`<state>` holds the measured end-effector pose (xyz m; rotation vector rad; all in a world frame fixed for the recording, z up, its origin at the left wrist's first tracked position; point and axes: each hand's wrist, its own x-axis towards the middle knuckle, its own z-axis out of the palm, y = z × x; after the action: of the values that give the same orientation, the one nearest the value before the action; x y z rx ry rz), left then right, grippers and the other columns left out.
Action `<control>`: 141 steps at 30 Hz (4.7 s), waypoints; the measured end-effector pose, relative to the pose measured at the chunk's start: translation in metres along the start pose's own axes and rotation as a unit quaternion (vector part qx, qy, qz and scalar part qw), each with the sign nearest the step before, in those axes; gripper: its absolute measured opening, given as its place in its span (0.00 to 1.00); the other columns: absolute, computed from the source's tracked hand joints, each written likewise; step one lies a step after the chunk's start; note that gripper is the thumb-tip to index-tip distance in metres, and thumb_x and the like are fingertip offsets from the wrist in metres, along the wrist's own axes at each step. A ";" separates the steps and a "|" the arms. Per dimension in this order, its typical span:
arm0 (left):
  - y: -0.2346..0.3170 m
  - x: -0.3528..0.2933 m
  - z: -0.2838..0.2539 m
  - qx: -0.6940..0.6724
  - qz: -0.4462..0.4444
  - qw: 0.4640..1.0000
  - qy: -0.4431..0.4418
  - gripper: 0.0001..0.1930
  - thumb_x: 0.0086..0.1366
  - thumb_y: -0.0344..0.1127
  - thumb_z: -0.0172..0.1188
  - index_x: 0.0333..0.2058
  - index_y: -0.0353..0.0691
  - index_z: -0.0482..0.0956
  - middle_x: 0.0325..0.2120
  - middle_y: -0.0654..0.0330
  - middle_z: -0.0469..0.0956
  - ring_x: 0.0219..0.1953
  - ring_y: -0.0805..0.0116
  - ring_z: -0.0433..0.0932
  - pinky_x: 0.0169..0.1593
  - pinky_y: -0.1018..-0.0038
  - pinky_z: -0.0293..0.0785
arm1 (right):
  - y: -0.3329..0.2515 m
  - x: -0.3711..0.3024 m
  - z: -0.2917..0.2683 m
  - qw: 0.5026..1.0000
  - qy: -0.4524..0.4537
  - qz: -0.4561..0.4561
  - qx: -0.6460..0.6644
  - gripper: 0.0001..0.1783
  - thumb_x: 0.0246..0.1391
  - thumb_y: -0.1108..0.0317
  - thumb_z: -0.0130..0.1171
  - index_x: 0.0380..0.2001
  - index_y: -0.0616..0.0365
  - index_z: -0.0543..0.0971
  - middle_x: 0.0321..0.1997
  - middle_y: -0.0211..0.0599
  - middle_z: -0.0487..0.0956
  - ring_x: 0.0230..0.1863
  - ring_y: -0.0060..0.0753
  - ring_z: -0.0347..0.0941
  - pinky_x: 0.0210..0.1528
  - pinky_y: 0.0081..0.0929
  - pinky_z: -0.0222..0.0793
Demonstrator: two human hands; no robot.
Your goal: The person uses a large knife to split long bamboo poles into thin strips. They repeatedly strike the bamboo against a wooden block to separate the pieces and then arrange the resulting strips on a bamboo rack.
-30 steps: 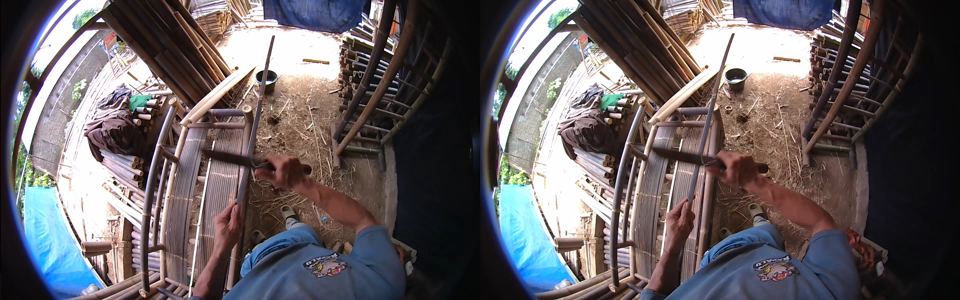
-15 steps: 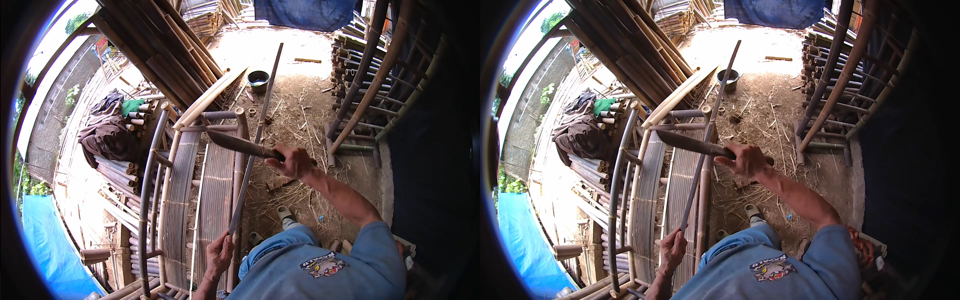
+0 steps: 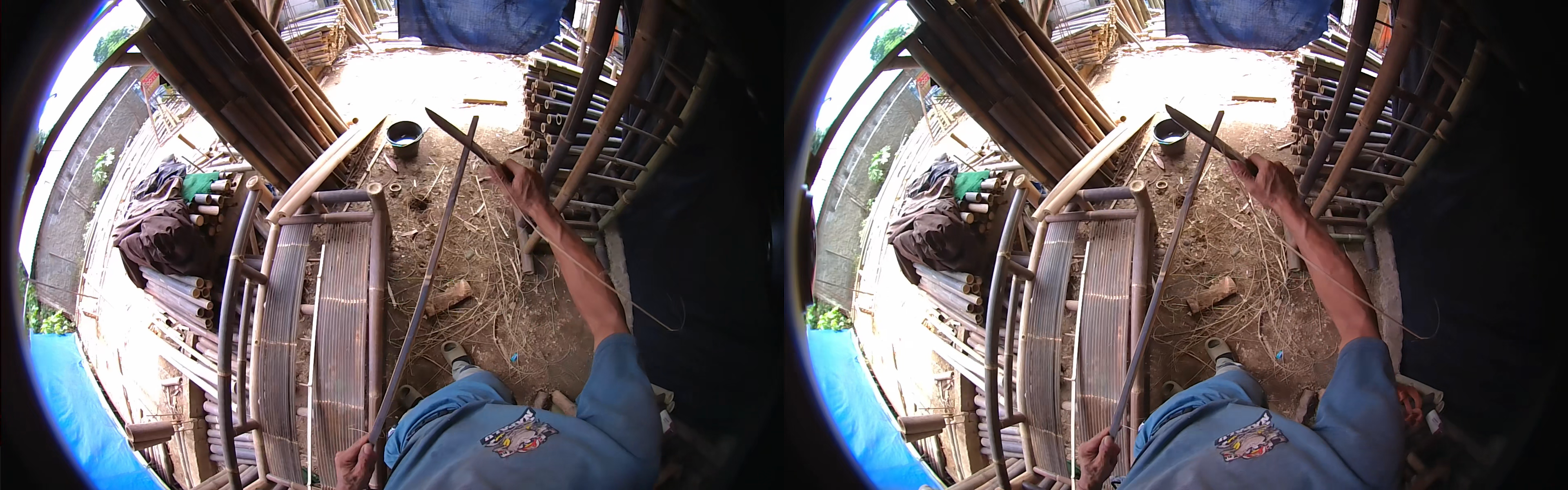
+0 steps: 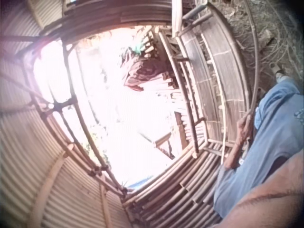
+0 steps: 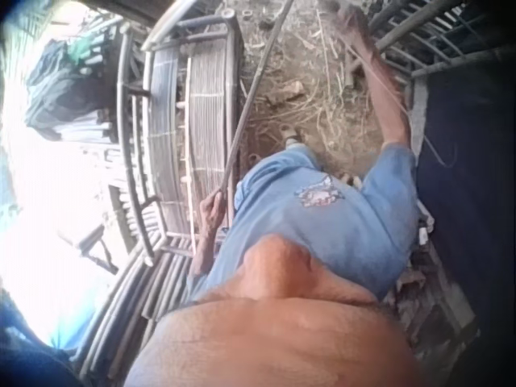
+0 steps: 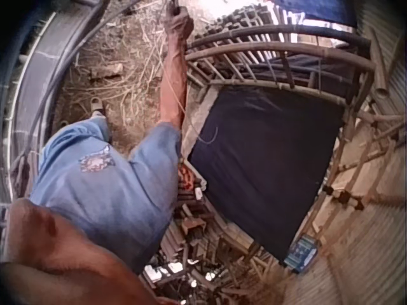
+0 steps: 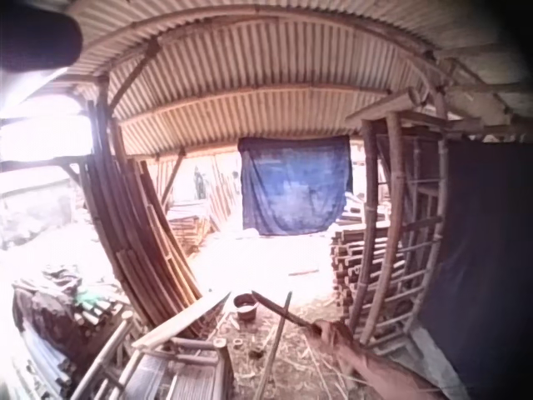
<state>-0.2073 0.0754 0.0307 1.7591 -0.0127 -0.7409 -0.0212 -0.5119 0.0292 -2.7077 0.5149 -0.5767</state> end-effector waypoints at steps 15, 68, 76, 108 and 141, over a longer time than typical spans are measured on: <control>0.068 0.133 0.022 -0.264 -0.051 0.957 -0.112 0.18 0.74 0.50 0.44 0.46 0.42 0.72 0.17 0.70 0.63 0.14 0.81 0.59 0.16 0.81 0.52 | -0.164 -0.145 0.046 0.969 -0.057 -0.205 0.124 0.38 0.58 0.27 0.38 0.26 0.54 0.73 0.14 0.30 0.71 0.13 0.28 0.71 0.13 0.32 0.70; 0.096 0.161 0.073 -0.082 0.085 0.992 -0.042 0.20 0.73 0.44 0.49 0.55 0.35 0.74 0.16 0.74 0.64 0.17 0.88 0.60 0.19 0.86 0.55 | -0.161 -0.165 0.062 0.977 0.029 -0.193 0.083 0.37 0.58 0.28 0.40 0.24 0.55 0.73 0.14 0.34 0.74 0.14 0.31 0.74 0.16 0.36 0.74; 0.071 0.115 0.073 -0.101 0.063 0.992 -0.033 0.20 0.73 0.41 0.50 0.55 0.33 0.73 0.18 0.77 0.62 0.19 0.89 0.58 0.21 0.86 0.52 | -0.104 -0.121 0.053 0.991 0.021 -0.125 0.052 0.39 0.57 0.25 0.35 0.27 0.52 0.73 0.12 0.30 0.70 0.11 0.24 0.70 0.10 0.32 0.68; -0.022 0.074 -0.007 0.083 0.100 0.989 0.070 0.12 0.70 0.34 0.51 0.39 0.32 0.79 0.15 0.65 0.72 0.19 0.82 0.71 0.23 0.80 0.67 | 0.044 -0.019 0.011 0.913 -0.029 0.263 0.311 0.25 0.50 0.49 0.68 0.26 0.60 0.71 0.17 0.33 0.74 0.11 0.23 0.67 0.12 0.25 0.62; 0.050 0.137 0.034 -0.100 0.052 0.994 -0.018 0.17 0.71 0.43 0.55 0.47 0.33 0.79 0.24 0.71 0.74 0.25 0.86 0.66 0.27 0.84 0.62 | -0.169 -0.105 0.055 0.977 -0.097 -0.142 0.126 0.34 0.58 0.30 0.44 0.31 0.55 0.73 0.17 0.42 0.77 0.21 0.47 0.79 0.25 0.44 0.76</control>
<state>-0.0966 -0.0219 0.0054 1.5437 -0.0518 -0.6742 -0.0398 -0.3074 0.0117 -2.5693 0.0021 -0.4090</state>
